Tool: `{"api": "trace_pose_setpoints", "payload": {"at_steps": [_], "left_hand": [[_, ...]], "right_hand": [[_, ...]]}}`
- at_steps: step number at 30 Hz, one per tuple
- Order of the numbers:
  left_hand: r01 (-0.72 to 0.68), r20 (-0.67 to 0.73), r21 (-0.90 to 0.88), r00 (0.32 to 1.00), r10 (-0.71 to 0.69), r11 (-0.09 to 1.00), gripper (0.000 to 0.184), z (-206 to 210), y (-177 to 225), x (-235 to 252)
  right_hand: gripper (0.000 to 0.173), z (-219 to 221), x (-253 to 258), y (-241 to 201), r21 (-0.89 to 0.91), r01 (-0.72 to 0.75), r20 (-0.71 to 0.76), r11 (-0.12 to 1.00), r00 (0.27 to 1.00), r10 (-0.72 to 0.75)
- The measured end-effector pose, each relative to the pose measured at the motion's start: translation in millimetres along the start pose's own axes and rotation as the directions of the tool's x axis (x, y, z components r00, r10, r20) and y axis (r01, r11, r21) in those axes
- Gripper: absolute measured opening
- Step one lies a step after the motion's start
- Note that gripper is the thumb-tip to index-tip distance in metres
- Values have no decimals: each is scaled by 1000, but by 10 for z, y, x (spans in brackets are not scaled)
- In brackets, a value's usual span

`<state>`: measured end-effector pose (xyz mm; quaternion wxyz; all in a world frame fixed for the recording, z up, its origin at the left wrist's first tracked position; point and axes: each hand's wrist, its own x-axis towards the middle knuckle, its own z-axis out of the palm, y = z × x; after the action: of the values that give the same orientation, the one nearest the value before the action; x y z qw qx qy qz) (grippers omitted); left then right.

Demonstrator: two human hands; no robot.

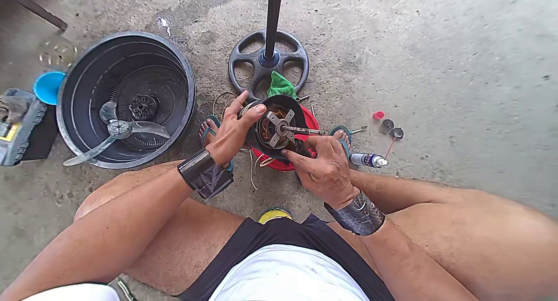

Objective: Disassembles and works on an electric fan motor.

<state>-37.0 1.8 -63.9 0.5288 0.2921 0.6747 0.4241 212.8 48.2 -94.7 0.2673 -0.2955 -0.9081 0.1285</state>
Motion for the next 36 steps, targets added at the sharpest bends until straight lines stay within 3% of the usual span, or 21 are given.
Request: {"api": "trace_pose_setpoints", "payload": {"at_steps": [6,11,19,25,31,34,36], "left_hand": [[-45,-26,130,999,48,991,99,13,-91,53],[-84,-25,258,995,94,962,97,44,-84,62],[96,-81,284,994,-75,954,96,58,-216,212],[299,-58,118,954,-294,947,102,18,-96,341],[323,-9,13,946,-323,946,91,3,-164,338],[297,-4,139,954,-300,945,95,-10,-199,298],[202,28,261,976,-216,944,100,-62,-175,256]], "right_hand": [[26,-31,27,20,53,-5,122,999,993,-2],[22,24,7,47,141,-64,134,988,990,45],[24,320,-141,108,235,-270,152,934,959,239],[90,352,-118,36,322,-388,223,864,918,329],[57,485,-21,-38,393,-409,158,824,912,378],[28,497,-28,8,491,-341,121,801,938,326],[22,492,-39,21,632,-342,130,695,931,340]]}}
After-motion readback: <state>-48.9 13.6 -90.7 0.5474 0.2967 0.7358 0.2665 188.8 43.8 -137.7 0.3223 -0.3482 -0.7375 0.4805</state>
